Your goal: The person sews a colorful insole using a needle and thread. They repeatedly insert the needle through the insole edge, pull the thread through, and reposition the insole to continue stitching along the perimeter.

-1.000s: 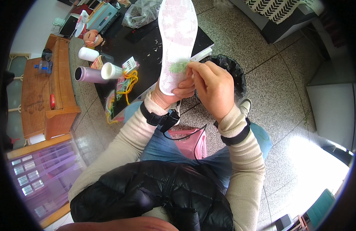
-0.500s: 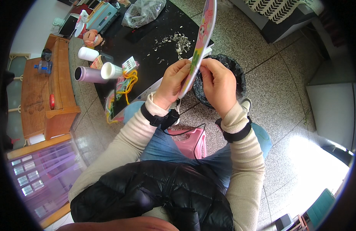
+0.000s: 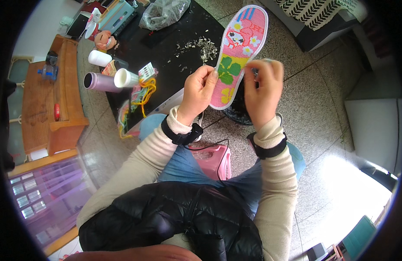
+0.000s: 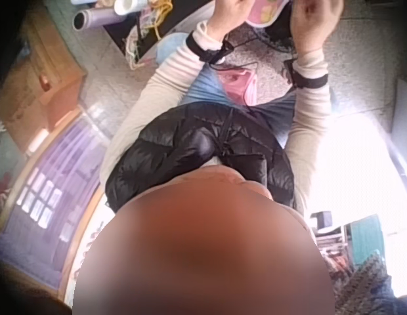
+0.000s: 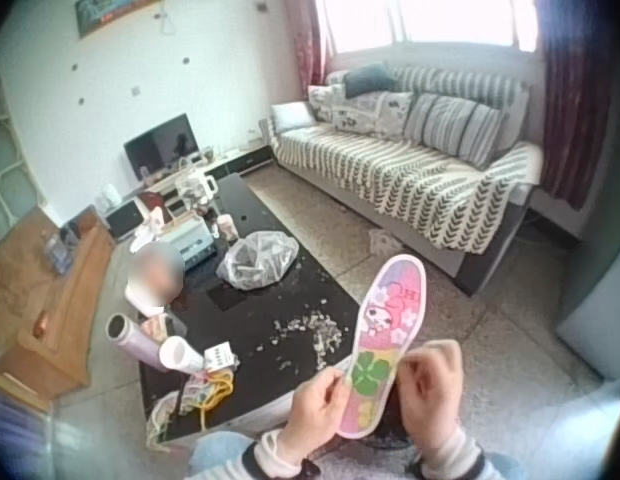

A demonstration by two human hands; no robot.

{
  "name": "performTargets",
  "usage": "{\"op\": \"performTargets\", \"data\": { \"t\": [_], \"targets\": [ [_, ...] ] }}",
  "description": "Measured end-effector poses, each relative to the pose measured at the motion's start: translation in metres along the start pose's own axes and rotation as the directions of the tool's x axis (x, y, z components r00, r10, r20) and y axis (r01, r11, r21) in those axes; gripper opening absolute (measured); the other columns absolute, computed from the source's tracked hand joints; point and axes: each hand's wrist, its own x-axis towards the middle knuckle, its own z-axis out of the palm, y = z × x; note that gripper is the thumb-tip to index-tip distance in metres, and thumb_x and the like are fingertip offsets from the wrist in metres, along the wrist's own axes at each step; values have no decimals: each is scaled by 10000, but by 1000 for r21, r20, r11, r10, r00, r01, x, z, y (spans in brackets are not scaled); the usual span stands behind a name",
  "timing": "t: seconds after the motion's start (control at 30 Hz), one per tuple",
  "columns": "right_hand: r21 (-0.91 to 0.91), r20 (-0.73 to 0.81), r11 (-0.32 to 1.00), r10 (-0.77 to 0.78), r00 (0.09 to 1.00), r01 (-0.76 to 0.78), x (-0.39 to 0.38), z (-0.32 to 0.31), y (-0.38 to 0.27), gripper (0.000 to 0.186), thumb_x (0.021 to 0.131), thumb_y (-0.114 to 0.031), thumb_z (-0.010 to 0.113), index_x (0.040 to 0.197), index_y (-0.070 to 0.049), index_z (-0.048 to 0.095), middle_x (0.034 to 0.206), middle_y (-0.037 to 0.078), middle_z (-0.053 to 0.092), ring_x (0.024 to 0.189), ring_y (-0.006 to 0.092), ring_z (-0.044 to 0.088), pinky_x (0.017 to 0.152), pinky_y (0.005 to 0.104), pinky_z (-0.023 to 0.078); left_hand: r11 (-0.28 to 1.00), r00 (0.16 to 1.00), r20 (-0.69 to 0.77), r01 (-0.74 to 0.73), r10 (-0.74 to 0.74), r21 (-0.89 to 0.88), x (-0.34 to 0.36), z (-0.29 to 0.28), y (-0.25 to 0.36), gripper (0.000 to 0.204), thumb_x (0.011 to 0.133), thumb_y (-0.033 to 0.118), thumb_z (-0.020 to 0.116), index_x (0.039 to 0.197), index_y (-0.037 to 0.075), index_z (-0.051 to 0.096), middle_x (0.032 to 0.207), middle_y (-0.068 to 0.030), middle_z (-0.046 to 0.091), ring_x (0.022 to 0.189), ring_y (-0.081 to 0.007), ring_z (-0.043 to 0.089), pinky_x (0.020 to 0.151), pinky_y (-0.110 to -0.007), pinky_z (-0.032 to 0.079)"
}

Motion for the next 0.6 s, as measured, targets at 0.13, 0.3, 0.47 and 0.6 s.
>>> {"op": "performTargets", "data": {
  "t": [0.13, 0.3, 0.47, 0.6],
  "targets": [
    [-13, 223, 993, -109, 969, 115, -2, 6, -14, 145, 777, 3, 757, 899, -39, 691, 1017, 108, 556, 841, 237, 623, 710, 337, 514, 1000, 999, 31, -24, 24, 6, -1, 1, 3, 192, 1009, 149, 594, 927, -24, 592, 695, -29, 596, 612, -39, 500, 537, -244, 413],
    [14, 174, 942, -333, 927, 336, 0, 10, -14, 129, 775, 10, 707, 885, -48, 676, 982, 104, 573, 786, 255, 610, 681, 351, 520, 975, 989, 127, 97, -73, -201, -4, 9, 1, 116, 988, 99, 613, 966, -13, 595, 723, 4, 612, 645, -20, 512, 551, -221, 421],
    [512, 375, 818, 64, 925, -264, -7, 11, -12, 30, 974, -44, 560, 997, -64, 560, 806, 37, 562, 697, 124, 560, 598, 268, 470, 961, 984, 159, 120, -82, -250, -1, 5, -2, 99, 990, 90, 616, 972, -5, 594, 770, 27, 626, 699, 4, 540, 576, -196, 443],
    [712, 421, 555, 155, 894, -431, -6, 10, -17, 66, 1081, -143, 432, 1077, -79, 445, 742, -2, 490, 561, 64, 438, 508, 208, 368, 967, 996, 82, 40, -20, -252, 3, 4, -1, 111, 1004, 95, 600, 957, -5, 586, 783, 16, 618, 706, -5, 540, 597, -196, 448]
  ]
}}
